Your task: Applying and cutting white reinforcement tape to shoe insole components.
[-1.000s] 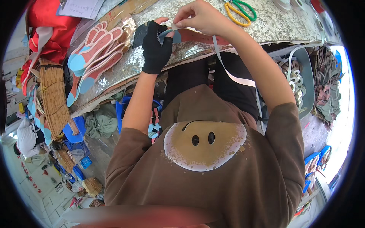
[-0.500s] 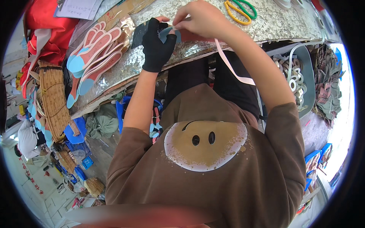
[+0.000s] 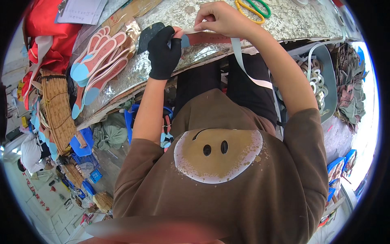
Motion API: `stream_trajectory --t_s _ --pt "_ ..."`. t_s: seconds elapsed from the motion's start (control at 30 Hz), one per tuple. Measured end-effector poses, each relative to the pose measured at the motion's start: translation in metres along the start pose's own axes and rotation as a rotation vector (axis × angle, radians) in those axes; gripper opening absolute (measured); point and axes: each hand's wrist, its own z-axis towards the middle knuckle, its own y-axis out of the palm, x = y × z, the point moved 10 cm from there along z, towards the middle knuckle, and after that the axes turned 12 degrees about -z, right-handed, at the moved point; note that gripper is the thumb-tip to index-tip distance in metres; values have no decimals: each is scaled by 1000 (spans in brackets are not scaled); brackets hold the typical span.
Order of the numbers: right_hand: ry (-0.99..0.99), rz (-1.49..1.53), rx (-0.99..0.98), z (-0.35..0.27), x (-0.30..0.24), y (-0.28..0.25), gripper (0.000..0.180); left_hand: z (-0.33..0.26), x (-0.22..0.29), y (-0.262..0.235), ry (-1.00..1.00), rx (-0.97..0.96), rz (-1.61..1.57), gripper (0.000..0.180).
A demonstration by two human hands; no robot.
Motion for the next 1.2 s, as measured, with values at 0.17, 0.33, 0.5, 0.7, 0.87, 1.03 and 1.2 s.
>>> stream_trajectory --t_s 0.17,0.33,0.5,0.7,0.87,1.03,1.2 --pt "-13 -151 0 0 -8 1 10 21 2 2 -97 -186 47 13" --pt "27 -495 55 -3 -27 3 10 38 6 33 -24 -566 35 19" --pt "51 -705 39 -19 -27 8 17 31 2 45 -40 -496 161 22" --pt "48 -839 82 -27 -34 5 18 36 9 62 24 -611 154 20" --pt "1 -830 97 -42 -31 -2 17 30 18 64 99 -554 302 13" --pt "-45 -843 44 -58 -28 -15 14 24 27 69 135 -590 327 15" --pt "-162 -825 88 -58 -33 -13 10 15 36 97 103 -651 478 18"
